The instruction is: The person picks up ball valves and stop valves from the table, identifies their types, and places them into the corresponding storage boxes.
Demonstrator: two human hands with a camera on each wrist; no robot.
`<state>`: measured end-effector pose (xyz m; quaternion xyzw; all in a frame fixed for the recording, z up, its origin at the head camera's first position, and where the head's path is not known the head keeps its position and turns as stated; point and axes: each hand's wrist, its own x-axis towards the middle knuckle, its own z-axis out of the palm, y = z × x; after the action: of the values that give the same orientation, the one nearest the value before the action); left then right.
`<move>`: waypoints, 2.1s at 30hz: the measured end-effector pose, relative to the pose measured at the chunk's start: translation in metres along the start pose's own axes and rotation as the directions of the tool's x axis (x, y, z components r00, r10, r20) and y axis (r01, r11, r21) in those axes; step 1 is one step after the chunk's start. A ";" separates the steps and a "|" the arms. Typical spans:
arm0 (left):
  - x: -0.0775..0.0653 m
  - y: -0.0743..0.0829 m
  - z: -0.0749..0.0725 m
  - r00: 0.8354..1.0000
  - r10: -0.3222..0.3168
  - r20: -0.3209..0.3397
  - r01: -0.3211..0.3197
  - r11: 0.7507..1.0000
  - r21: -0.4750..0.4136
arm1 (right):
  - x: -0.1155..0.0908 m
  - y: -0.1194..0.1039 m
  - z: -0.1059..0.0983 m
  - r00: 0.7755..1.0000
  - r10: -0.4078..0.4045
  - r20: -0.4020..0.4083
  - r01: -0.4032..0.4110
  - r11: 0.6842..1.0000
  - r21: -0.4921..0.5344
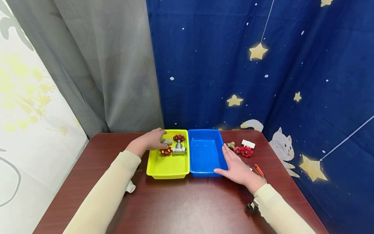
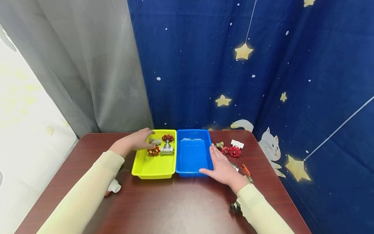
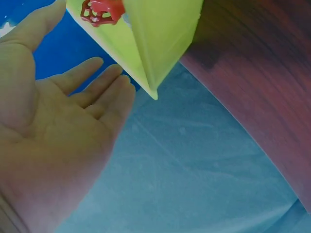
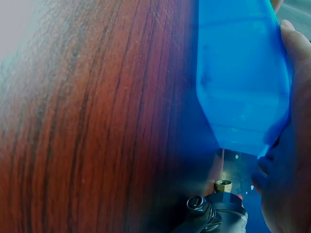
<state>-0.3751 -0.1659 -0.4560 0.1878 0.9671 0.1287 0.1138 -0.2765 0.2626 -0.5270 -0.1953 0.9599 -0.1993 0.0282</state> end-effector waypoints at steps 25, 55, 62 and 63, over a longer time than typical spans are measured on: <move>-0.094 -0.014 0.066 0.958 -0.041 -0.282 0.010 0.994 -0.110 | 0.000 0.001 0.000 1.000 0.006 0.017 -0.006 1.000 0.009; -0.103 -0.009 0.093 0.970 -0.061 -0.237 0.046 0.997 -0.068 | 0.003 0.004 0.001 1.000 0.002 0.012 -0.002 1.000 0.005; -0.103 -0.010 0.094 0.972 -0.068 -0.225 0.050 0.995 -0.084 | 0.002 0.004 0.001 1.000 -0.009 -0.002 0.009 1.000 0.014; -0.103 -0.010 0.094 0.972 -0.068 -0.224 0.049 0.995 -0.087 | 0.002 0.004 0.001 1.000 -0.009 -0.003 0.009 1.000 0.014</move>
<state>-0.2605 -0.1958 -0.5294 0.1384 0.9729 0.1848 0.0138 -0.2796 0.2646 -0.5295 -0.1991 0.9576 -0.2063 0.0270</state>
